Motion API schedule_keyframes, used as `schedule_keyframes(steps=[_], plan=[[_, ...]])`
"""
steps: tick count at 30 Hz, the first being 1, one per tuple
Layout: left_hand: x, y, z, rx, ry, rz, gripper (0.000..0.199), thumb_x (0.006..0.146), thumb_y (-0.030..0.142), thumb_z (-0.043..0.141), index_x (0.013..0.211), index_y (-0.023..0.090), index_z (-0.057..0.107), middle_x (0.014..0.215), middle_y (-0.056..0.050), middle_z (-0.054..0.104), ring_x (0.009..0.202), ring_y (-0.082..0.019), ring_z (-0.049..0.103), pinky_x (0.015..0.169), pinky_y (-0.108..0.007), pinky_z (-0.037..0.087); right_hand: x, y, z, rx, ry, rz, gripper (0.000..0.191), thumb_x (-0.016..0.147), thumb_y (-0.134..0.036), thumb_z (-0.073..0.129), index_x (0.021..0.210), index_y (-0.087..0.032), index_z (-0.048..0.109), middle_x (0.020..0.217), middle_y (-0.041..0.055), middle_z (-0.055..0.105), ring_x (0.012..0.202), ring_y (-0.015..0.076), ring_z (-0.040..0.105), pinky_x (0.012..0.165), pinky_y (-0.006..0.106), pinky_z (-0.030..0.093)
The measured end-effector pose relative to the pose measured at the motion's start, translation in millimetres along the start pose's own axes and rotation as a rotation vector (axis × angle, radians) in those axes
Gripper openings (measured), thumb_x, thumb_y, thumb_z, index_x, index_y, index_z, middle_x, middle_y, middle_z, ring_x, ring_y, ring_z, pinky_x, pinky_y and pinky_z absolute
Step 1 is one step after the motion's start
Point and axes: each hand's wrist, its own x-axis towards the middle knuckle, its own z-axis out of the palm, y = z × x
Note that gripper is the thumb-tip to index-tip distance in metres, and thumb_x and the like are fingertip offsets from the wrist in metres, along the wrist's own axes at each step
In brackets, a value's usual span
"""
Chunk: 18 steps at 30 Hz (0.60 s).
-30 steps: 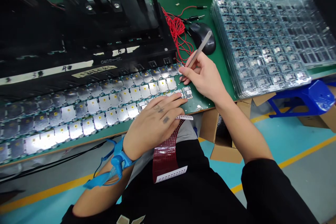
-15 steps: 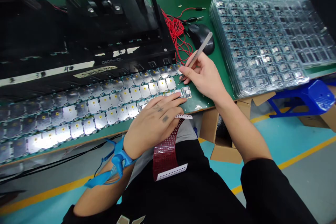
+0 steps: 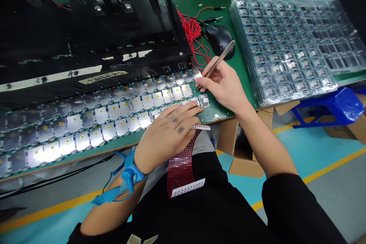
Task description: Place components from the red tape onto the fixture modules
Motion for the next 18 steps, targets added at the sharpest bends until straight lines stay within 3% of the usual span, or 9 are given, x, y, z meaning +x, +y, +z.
schedule_keyframes(steps=[18], plan=[[0.6, 0.0, 0.4, 0.012, -0.001, 0.003, 0.016, 0.096, 0.013, 0.049, 0.105, 0.014, 0.062, 0.13, -0.007, 0.066, 0.129, -0.024, 0.056, 0.104, -0.039, 0.046, -5.7, 0.2, -1.6, -0.087, 0.009, -0.04, 0.047, 0.067, -0.057, 0.081, 0.082, -0.022, 0.053, 0.072, -0.0061, 0.062, 0.06, 0.0106, 0.066, 0.054, 0.025, 0.059]])
